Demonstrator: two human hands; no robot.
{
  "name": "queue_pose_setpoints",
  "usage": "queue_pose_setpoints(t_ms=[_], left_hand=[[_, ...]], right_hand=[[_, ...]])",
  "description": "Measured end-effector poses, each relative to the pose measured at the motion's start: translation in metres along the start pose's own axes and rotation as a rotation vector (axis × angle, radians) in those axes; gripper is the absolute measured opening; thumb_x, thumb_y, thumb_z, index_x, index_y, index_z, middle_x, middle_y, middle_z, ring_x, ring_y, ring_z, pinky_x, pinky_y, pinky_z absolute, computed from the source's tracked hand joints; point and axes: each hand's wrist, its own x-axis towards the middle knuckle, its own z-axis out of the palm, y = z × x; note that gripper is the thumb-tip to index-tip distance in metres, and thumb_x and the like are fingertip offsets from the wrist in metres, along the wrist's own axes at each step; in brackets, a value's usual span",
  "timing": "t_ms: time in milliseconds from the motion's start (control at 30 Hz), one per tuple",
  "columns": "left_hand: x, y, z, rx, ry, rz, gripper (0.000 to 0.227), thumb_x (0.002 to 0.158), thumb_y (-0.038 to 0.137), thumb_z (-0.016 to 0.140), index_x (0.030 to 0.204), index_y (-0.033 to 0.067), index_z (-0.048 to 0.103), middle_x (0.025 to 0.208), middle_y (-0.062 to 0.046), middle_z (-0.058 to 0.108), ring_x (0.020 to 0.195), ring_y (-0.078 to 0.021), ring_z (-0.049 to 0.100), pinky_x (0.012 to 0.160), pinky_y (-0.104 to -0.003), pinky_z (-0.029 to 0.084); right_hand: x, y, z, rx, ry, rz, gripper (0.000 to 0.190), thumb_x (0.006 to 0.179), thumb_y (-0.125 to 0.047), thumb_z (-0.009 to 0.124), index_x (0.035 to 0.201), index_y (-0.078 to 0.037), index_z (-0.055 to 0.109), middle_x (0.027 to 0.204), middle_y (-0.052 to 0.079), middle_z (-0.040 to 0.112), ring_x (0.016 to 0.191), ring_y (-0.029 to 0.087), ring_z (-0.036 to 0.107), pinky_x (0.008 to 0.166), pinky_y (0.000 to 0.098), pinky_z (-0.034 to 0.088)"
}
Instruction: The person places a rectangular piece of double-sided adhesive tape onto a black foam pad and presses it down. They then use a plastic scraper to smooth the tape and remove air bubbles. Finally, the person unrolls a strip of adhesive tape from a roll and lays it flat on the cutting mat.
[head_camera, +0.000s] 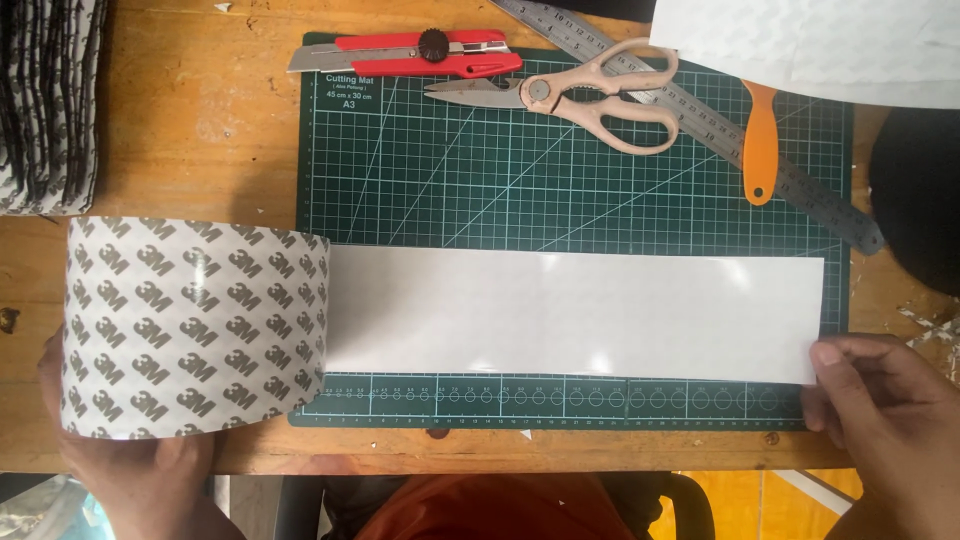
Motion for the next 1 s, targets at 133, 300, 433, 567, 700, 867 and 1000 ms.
queue_pose_setpoints(t_ms=[133,300,433,567,700,867,1000], left_hand=[[-0.001,0.004,0.000,-0.011,0.006,-0.021,0.075,0.091,0.011,0.066,0.155,-0.0151,0.039,0.152,-0.035,0.049,0.141,-0.0474,0.051,0.115,-0.055,0.042],[-0.002,0.001,0.001,0.062,0.021,-0.017,0.075,0.090,0.014,0.064,0.156,-0.0145,0.043,0.154,-0.034,0.051,0.142,-0.0484,0.053,0.112,-0.053,0.043],[0.002,-0.005,0.002,-0.005,0.022,0.102,0.071,0.092,0.011,0.063,0.152,-0.0208,0.042,0.154,-0.037,0.047,0.144,-0.0501,0.050,0.118,-0.052,0.040],[0.005,-0.001,0.002,-0.108,0.000,0.082,0.071,0.093,0.015,0.059,0.154,-0.0136,0.037,0.152,-0.032,0.045,0.144,-0.0441,0.047,0.121,-0.051,0.039],[0.005,-0.004,0.001,-0.121,0.005,0.130,0.075,0.093,0.024,0.057,0.153,-0.0131,0.034,0.153,-0.034,0.043,0.145,-0.0449,0.044,0.123,-0.053,0.037],[0.005,-0.010,-0.004,-0.076,0.009,0.203,0.070,0.094,0.017,0.053,0.154,-0.0141,0.035,0.149,-0.033,0.044,0.142,-0.0431,0.044,0.121,-0.050,0.037],[0.004,-0.003,-0.005,-0.218,0.036,0.146,0.079,0.093,0.031,0.044,0.155,-0.0165,0.030,0.142,-0.033,0.039,0.133,-0.0407,0.042,0.112,-0.047,0.035]], right_hand=[[-0.003,-0.009,-0.003,0.021,0.000,0.034,0.018,0.117,-0.013,0.059,0.115,0.004,0.063,0.064,0.023,0.056,0.053,0.028,0.046,0.048,0.0373,0.035],[-0.001,0.001,-0.001,0.089,0.034,0.026,0.014,0.118,-0.008,0.055,0.116,0.004,0.061,0.061,0.020,0.048,0.052,0.025,0.044,0.047,0.0361,0.034],[0.005,0.010,-0.006,0.183,-0.031,-0.057,0.015,0.118,-0.012,0.051,0.112,0.001,0.056,0.057,0.020,0.047,0.046,0.024,0.042,0.041,0.0322,0.029],[0.005,0.006,-0.007,0.083,0.040,-0.088,0.016,0.122,-0.011,0.051,0.131,0.001,0.058,0.091,0.014,0.058,0.061,0.024,0.048,0.051,0.0340,0.036],[0.012,0.006,-0.011,-0.017,0.153,-0.090,0.020,0.129,-0.019,0.055,0.136,-0.002,0.062,0.108,0.013,0.063,0.093,0.023,0.061,0.084,0.0338,0.052],[0.025,0.001,-0.008,0.079,0.134,-0.194,0.021,0.131,-0.020,0.052,0.138,-0.001,0.058,0.105,0.011,0.059,0.094,0.015,0.057,0.085,0.0262,0.049],[0.042,0.008,-0.004,0.174,0.140,-0.246,0.017,0.131,-0.023,0.052,0.136,-0.007,0.053,0.097,0.006,0.055,0.086,0.009,0.052,0.081,0.0203,0.045]])
